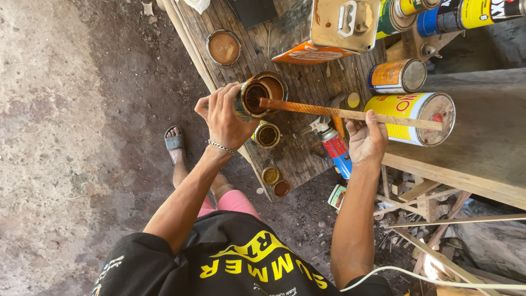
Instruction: The person stirs brown paint or stain in an open can with a long wooden stick, occasionally lifting the stick to let the liquid drip back in. They pick up a metal container, pour liquid from it into the can, and continue stirring to mix the contents.
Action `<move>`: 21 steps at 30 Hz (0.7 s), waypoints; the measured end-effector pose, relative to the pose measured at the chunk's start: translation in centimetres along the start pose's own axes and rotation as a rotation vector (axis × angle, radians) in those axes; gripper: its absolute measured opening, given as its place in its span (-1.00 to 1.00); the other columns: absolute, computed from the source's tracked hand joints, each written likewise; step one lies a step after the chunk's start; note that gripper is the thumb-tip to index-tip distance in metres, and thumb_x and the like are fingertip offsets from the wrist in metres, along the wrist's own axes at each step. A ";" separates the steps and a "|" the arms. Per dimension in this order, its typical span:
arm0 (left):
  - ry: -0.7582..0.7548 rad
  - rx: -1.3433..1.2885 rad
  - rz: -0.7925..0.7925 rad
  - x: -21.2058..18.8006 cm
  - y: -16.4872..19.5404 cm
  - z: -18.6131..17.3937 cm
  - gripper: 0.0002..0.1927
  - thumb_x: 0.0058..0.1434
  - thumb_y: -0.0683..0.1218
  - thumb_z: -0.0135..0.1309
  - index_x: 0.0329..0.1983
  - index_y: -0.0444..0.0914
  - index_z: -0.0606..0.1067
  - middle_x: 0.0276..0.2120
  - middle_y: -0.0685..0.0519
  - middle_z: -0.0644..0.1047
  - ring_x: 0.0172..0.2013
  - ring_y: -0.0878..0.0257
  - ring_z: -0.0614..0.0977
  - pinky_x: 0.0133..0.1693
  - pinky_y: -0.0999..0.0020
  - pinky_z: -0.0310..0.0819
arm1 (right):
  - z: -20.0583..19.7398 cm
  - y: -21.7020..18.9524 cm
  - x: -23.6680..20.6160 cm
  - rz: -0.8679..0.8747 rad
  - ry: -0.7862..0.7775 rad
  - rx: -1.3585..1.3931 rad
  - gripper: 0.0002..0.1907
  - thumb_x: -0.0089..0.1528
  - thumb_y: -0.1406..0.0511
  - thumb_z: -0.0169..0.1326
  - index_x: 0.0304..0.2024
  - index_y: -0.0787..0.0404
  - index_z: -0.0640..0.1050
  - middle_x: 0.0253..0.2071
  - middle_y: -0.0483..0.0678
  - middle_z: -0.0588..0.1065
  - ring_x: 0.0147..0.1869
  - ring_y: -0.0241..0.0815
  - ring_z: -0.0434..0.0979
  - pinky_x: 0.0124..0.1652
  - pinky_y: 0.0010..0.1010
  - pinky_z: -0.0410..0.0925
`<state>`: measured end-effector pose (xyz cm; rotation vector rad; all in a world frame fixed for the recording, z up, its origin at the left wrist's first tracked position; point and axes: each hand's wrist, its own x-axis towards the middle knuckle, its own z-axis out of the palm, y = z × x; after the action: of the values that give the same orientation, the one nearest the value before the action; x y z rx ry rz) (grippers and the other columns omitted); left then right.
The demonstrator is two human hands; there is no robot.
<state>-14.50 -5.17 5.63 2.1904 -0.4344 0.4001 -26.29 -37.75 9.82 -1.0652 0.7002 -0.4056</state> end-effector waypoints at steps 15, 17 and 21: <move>-0.097 -0.198 -0.093 -3.8 2.2 0.9 -0.15 -0.10 0.02 0.50 0.23 -0.20 0.35 0.13 -0.02 0.51 0.14 0.11 0.52 0.17 0.10 0.09 | -1.9 -1.9 1.0 -0.037 0.107 0.025 -0.70 0.37 0.30 0.15 0.07 0.36 0.46 -0.11 0.05 0.55 -0.20 -0.10 0.61 -0.25 -0.46 0.52; -0.135 -0.269 -0.079 -5.7 2.7 0.7 -0.13 -0.12 0.05 0.52 0.22 -0.21 0.34 0.09 -0.04 0.51 0.12 0.07 0.51 0.13 0.08 0.09 | -1.6 -2.0 1.4 -0.091 0.064 -0.027 -0.71 0.38 0.31 0.14 0.06 0.37 0.45 -0.11 0.06 0.54 -0.18 -0.08 0.63 -0.22 -0.41 0.55; -0.330 -0.387 -0.071 -10.2 4.9 1.4 -0.14 -0.19 -0.02 0.45 0.20 -0.27 0.35 0.10 -0.10 0.51 0.11 0.02 0.52 0.09 0.08 0.26 | 1.1 -0.6 1.9 -0.214 -0.074 -0.209 -0.78 0.42 0.34 0.13 -0.01 0.34 0.41 -0.16 0.04 0.50 -0.14 -0.07 0.64 -0.14 -0.28 0.62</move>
<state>-25.55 -7.40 3.86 1.8849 -0.5588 -0.0856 -24.17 -38.49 10.07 -1.3530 0.5728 -0.4814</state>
